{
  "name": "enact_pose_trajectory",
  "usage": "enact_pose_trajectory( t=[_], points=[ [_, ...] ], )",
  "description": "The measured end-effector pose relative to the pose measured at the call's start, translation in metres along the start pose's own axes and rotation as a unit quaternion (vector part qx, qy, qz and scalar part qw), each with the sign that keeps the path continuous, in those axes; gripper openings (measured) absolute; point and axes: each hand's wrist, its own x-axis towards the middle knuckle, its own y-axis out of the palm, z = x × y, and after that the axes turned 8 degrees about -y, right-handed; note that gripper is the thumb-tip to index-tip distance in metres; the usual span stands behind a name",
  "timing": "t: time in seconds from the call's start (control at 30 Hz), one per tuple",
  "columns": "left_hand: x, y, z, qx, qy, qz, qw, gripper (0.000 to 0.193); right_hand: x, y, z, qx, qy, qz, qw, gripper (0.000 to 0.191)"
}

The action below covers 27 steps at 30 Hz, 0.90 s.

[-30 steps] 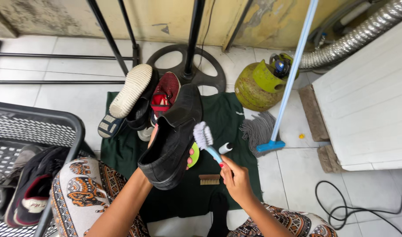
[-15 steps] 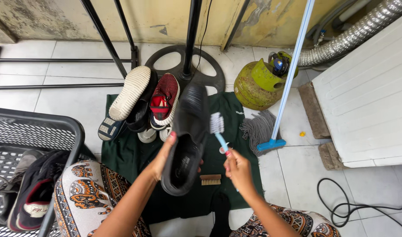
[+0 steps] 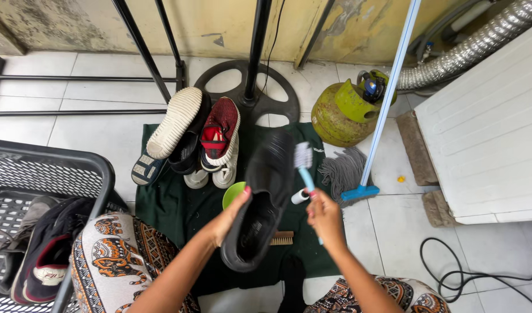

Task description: The person sits on the floor and scrubs the sole of a shoe with a long-handled brush, then scrubs a black slip-on shoe with a small brush, turning the shoe to brush different areas, and finally rubs the shoe with a small block.

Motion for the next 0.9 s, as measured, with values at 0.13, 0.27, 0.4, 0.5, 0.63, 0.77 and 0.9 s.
enact_pose_trajectory(
  t=[0.13, 0.27, 0.4, 0.5, 0.63, 0.77, 0.9],
  points=[
    [0.011, 0.007, 0.015, 0.071, -0.001, -0.004, 0.997, 0.089, 0.010, -0.020, 0.001, 0.056, 0.013, -0.031, 0.998, 0.035],
    [0.001, 0.000, -0.011, 0.074, 0.055, 0.093, 0.991, 0.094, -0.013, 0.000, -0.012, 0.042, 0.024, 0.010, 0.999, 0.034],
    [-0.002, 0.001, -0.011, 0.069, 0.064, -0.059, 0.994, 0.085, -0.008, 0.005, -0.014, 0.042, 0.032, 0.008, 0.999, 0.034],
    [0.006, 0.007, 0.005, 0.241, 0.093, -0.078, 0.963, 0.089, 0.023, -0.030, 0.007, 0.075, 0.000, -0.025, 0.997, 0.033],
    [0.012, 0.016, 0.013, 0.413, 0.073, -0.120, 0.900, 0.086, 0.034, -0.068, 0.044, -0.060, -0.118, -0.111, 0.985, 0.030],
    [0.004, 0.032, 0.008, 0.450, 0.121, -0.157, 0.871, 0.092, 0.012, -0.066, 0.077, -0.351, -0.339, -0.150, 0.860, 0.027],
    [-0.008, 0.044, 0.001, 0.472, 0.129, -0.202, 0.848, 0.092, -0.004, -0.049, 0.097, -0.531, -0.350, -0.152, 0.757, 0.024]
  ],
)
